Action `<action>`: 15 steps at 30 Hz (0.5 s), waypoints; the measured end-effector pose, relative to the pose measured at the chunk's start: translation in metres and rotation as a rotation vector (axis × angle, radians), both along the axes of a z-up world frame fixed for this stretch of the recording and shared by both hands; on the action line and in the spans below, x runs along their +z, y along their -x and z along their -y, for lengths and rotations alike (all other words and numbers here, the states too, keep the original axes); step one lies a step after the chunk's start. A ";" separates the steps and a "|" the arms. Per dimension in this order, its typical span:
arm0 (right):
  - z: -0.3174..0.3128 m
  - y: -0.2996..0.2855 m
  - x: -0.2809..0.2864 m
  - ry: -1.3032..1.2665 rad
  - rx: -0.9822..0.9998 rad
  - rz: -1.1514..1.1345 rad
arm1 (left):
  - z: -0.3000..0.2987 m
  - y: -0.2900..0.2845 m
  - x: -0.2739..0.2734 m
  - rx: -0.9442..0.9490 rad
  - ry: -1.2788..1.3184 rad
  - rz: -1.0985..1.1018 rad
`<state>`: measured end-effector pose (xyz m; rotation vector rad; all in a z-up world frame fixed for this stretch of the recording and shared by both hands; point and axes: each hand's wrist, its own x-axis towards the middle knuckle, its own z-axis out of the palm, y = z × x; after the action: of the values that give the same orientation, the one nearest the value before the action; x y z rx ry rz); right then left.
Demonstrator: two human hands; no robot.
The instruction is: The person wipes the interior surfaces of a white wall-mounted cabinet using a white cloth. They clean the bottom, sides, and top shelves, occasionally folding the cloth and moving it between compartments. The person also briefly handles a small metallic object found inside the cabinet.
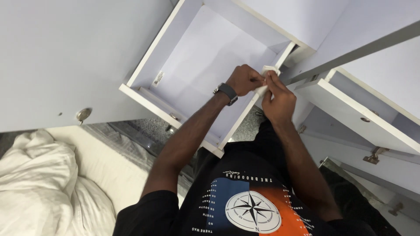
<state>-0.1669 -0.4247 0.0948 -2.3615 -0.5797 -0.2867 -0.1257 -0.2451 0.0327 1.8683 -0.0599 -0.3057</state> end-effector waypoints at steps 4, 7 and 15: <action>-0.002 0.021 0.002 0.084 0.014 -0.029 | -0.007 0.034 0.012 -0.027 -0.065 -0.004; -0.004 0.031 0.014 0.075 0.051 -0.045 | -0.005 0.065 0.017 -0.084 -0.273 0.018; -0.034 0.045 0.059 0.279 0.459 -0.356 | -0.014 0.166 0.042 -0.031 -0.559 0.025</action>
<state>-0.2119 -0.3907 0.1535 -2.3708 -1.0055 0.4369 -0.2917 -0.2316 0.0744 2.4277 -0.0209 -0.3445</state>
